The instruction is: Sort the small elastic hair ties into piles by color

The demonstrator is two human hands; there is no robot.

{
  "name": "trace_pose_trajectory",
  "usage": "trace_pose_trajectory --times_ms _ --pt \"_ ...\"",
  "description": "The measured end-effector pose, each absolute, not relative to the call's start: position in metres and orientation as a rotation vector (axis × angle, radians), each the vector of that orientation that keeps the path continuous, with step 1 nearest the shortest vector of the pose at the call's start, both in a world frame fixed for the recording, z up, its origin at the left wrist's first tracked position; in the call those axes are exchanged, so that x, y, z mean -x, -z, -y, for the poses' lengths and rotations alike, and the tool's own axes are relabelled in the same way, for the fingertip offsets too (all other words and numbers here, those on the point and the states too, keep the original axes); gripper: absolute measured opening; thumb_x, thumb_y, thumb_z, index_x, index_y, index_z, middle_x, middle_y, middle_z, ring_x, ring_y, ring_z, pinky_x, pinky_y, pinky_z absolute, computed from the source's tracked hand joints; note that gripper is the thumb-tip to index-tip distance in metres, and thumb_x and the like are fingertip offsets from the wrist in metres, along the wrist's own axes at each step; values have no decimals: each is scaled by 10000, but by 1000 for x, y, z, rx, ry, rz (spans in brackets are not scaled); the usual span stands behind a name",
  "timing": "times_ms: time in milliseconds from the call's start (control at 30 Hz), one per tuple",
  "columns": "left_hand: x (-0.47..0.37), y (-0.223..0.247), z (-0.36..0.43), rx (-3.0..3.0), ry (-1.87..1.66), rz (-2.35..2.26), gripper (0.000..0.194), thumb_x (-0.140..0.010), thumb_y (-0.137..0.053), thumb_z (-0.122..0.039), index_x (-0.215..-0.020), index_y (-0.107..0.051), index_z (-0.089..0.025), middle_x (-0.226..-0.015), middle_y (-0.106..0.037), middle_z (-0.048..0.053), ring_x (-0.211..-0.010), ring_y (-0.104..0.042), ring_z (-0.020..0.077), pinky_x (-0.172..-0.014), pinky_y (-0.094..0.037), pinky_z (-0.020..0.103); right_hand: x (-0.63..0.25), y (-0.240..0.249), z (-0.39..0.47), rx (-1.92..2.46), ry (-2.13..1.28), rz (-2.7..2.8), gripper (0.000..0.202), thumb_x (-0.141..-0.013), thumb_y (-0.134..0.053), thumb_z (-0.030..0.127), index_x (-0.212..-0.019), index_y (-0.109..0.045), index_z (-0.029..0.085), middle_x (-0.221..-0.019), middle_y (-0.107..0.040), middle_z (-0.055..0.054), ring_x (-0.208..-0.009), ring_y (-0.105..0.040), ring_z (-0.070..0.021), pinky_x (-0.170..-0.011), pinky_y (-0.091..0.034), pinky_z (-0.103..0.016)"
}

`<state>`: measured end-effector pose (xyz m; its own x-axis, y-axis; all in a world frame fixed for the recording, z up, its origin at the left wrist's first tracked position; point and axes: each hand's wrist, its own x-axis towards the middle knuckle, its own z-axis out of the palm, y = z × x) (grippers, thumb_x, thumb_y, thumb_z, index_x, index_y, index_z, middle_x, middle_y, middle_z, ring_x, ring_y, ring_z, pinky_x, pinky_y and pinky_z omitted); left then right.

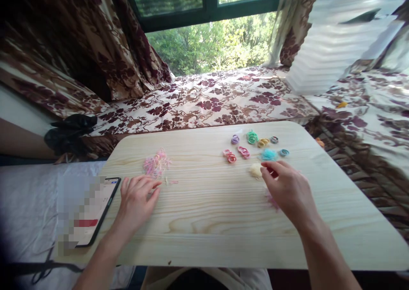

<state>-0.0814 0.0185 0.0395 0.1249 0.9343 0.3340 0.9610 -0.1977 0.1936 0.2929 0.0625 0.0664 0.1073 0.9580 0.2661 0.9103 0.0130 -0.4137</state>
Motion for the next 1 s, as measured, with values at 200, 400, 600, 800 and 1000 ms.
trace_pose_trajectory --times_ms 200,400,600,800,1000 --pt "82 -51 -24 2252 510 2111 165 -883 -571 -145 -923 -706 -230 -923 -697 41 -1038 -562 247 -1098 -233 635 -227 -56 -38 1526 -385 2042 307 -902 -478 467 -926 -692 248 -851 -703 -38 -628 -650 -158 -551 -480 -286" --pt "76 -54 -34 2296 502 2093 183 -867 -595 -132 -892 -722 -260 -889 -668 21 -1035 -545 228 -1112 -221 644 -177 -40 -26 1373 -562 2236 287 -926 -429 341 -883 -698 251 -829 -720 -38 -661 -678 -164 -542 -487 -271" --pt "74 -51 -47 2382 465 2005 207 -880 -567 -128 -909 -727 -256 -907 -670 38 -1032 -534 232 -1113 -230 647 -173 -40 -24 1388 -534 2269 300 -924 -418 336 -857 -699 254 -815 -717 -31 -672 -681 -164 -543 -482 -265" --pt "73 -55 -45 2411 428 1973 153 -859 -604 -129 -804 -705 -230 -895 -676 32 -1073 -532 239 -1134 -195 654 -172 -38 -23 1396 -476 2280 292 -929 -420 328 -852 -692 257 -807 -711 -17 -683 -685 -167 -562 -485 -263" --pt "75 -59 -42 2444 397 1966 132 -852 -608 -142 -760 -675 -208 -858 -674 32 -1050 -546 238 -1133 -205 648 -171 -38 -23 1403 -453 2295 285 -935 -425 328 -845 -686 256 -796 -703 -13 -663 -676 -158 -549 -465 -249"
